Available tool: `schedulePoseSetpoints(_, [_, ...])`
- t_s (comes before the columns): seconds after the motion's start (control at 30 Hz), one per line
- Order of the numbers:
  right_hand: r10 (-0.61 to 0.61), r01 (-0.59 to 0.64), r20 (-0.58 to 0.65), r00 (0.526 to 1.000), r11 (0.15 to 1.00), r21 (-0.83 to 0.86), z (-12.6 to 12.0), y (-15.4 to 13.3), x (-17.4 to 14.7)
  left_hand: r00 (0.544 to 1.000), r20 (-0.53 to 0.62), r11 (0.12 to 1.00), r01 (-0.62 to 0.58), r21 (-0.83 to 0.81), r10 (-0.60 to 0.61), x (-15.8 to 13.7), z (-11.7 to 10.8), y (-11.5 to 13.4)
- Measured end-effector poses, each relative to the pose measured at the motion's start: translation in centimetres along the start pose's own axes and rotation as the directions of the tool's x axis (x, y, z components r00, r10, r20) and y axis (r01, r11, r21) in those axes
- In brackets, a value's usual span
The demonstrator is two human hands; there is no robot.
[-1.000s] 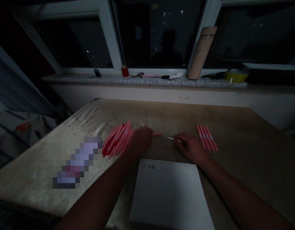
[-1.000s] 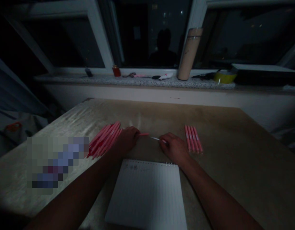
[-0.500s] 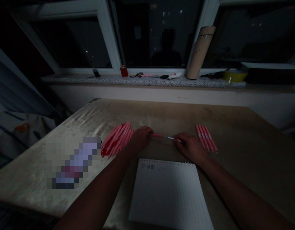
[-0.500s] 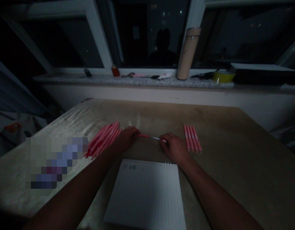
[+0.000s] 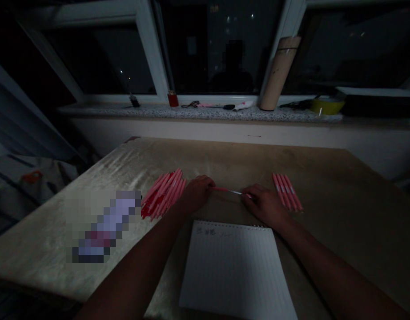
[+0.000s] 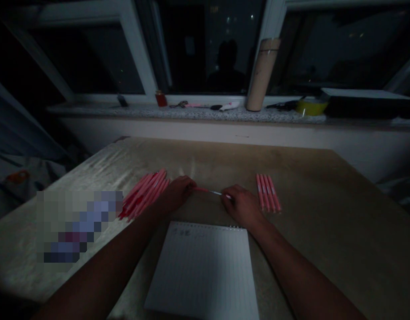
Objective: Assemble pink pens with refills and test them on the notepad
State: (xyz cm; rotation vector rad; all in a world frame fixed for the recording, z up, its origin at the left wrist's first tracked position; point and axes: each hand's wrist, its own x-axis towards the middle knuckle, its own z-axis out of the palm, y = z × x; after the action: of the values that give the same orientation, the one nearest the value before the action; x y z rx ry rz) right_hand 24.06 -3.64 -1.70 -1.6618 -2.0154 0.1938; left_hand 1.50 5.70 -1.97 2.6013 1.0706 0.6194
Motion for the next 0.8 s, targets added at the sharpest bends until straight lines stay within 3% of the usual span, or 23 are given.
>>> schedulePoseSetpoints(0.8, [-0.043, 0.043, 0.01, 0.999, 0.999, 0.023, 0.1, -0.1, 0.0, 0.996, 0.013, 0.996, -0.084, -0.003, 0.084, -0.2, -0.4, 1.4])
